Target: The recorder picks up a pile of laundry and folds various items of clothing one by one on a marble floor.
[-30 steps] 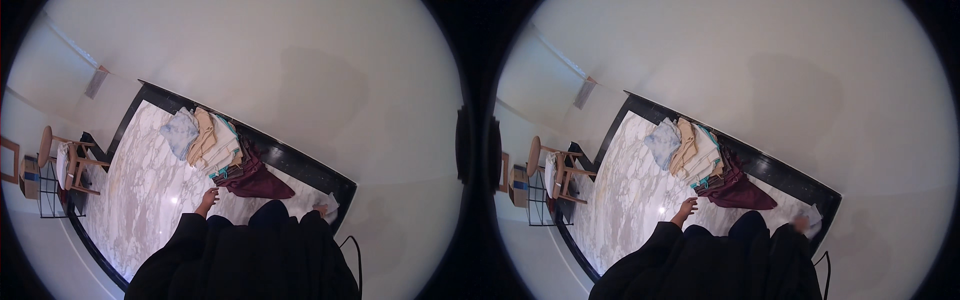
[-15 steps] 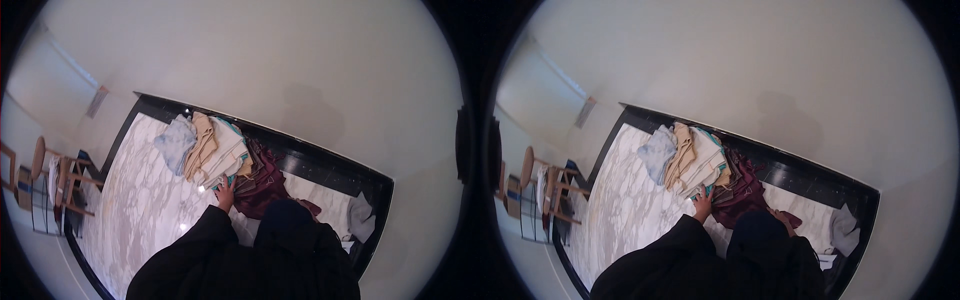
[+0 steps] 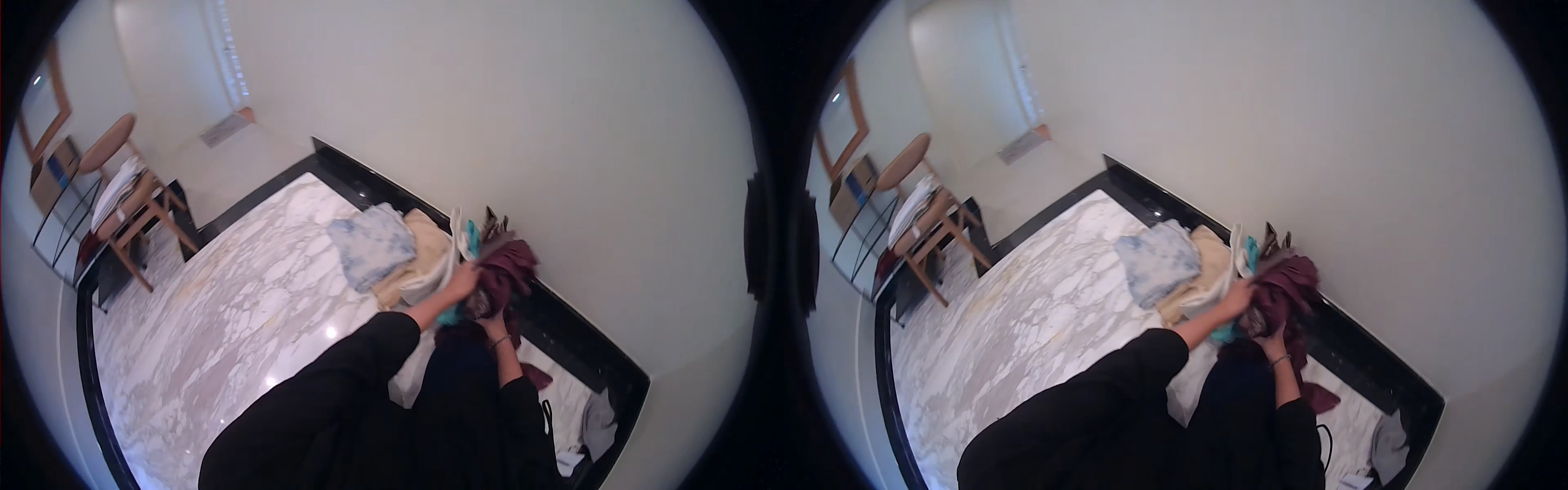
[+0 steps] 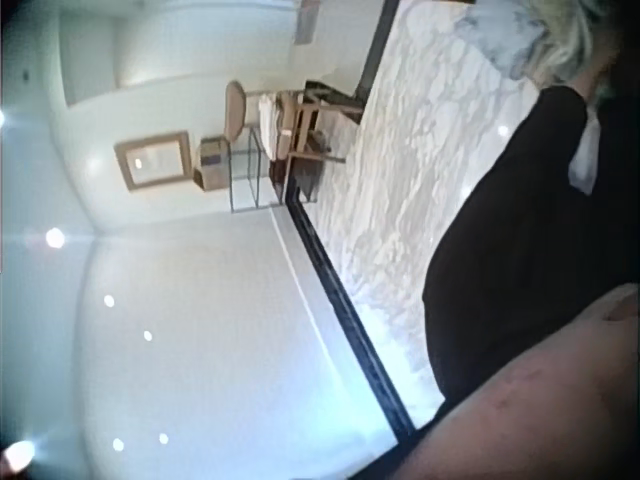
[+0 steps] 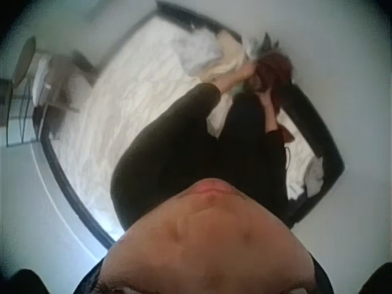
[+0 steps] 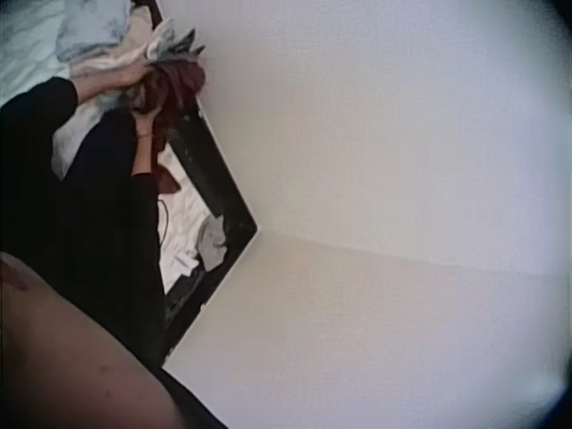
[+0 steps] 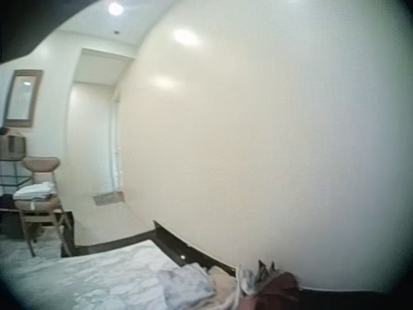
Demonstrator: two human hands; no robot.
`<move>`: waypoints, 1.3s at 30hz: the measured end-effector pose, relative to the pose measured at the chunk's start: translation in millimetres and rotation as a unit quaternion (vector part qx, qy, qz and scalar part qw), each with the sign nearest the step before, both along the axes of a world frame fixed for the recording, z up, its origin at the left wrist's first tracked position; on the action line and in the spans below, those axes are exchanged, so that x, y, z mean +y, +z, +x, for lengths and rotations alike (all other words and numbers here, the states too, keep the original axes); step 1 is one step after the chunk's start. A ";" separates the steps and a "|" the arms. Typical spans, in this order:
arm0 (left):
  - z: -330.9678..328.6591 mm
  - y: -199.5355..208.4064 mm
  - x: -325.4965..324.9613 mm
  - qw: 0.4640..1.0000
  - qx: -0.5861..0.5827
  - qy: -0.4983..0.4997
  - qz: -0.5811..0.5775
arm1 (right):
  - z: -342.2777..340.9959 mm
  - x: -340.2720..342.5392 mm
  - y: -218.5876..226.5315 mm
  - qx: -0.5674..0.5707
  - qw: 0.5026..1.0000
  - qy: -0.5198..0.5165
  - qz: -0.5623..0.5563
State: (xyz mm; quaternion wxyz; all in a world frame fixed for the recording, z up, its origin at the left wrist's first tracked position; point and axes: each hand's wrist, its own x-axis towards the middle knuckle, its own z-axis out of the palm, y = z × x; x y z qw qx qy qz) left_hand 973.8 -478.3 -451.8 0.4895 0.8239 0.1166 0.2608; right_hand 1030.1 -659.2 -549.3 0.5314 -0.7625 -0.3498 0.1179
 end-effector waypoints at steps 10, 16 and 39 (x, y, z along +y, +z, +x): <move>-114.6 -35.8 37.2 0.933 0.116 0.044 -0.339 | -22.7 -9.9 48.6 -0.159 0.965 -0.181 -0.106; -170.4 -66.1 65.1 0.894 0.243 0.055 -0.373 | 2.4 -44.2 73.6 -0.153 0.960 -0.228 -0.064; -207.6 -200.8 39.7 0.940 0.320 0.108 -0.046 | -98.2 33.7 -43.6 -0.008 0.880 -0.070 -0.470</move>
